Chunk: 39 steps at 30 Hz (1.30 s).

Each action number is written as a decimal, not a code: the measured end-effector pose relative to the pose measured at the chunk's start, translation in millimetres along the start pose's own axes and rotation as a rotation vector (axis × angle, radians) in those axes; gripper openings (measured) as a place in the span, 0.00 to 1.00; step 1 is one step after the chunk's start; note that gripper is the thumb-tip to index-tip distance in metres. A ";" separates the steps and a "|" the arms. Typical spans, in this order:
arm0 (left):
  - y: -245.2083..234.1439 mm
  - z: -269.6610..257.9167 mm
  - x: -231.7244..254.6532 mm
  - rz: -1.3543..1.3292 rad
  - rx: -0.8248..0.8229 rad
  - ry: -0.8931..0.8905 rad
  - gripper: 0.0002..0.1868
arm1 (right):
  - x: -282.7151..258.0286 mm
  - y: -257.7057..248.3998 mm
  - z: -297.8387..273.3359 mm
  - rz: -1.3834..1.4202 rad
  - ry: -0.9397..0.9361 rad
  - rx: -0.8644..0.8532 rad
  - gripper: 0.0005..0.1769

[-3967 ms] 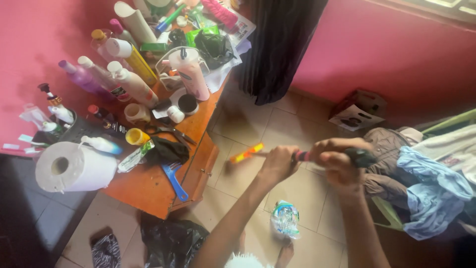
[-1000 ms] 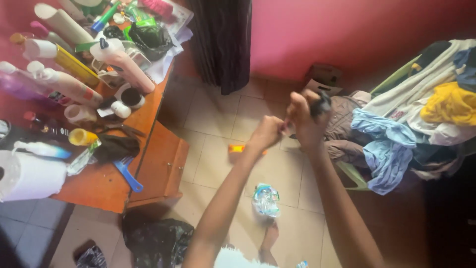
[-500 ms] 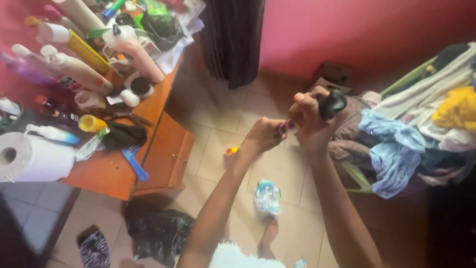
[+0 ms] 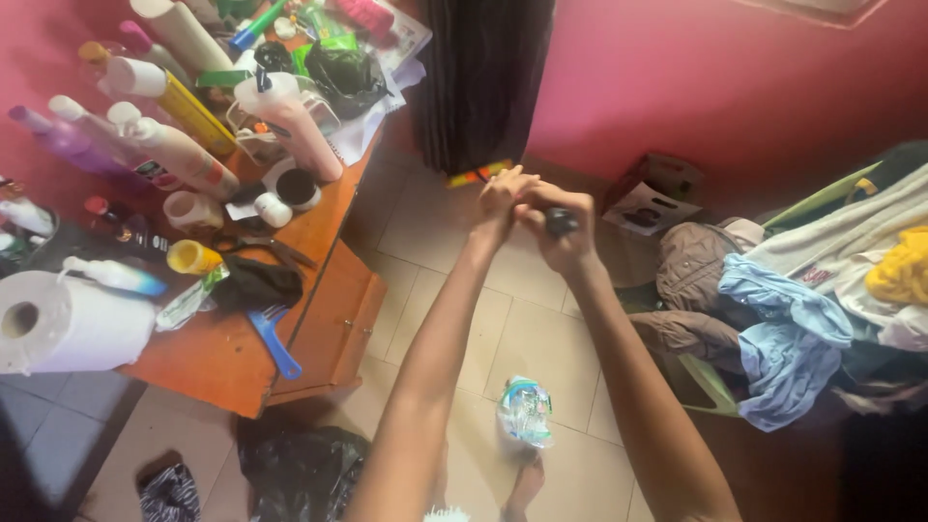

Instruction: The recorder is attempting to assemble a broom by attaching the brush head to the handle.

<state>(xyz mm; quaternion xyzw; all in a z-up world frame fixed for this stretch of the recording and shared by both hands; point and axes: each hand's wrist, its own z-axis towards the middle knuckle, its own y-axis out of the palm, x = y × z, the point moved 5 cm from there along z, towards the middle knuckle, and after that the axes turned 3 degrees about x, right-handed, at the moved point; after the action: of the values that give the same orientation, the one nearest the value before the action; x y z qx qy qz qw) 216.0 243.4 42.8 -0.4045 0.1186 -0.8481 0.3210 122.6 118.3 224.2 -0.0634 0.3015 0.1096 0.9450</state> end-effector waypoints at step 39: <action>-65.6 -7.2 26.4 -0.053 0.137 0.063 0.12 | 27.4 36.1 -6.7 0.226 0.623 0.125 0.11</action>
<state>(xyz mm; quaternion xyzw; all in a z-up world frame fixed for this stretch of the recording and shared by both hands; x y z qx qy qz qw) 168.7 276.3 84.5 -0.3578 0.0596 -0.8747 0.3214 131.8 156.6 200.8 -0.0020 0.5872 0.1702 0.7913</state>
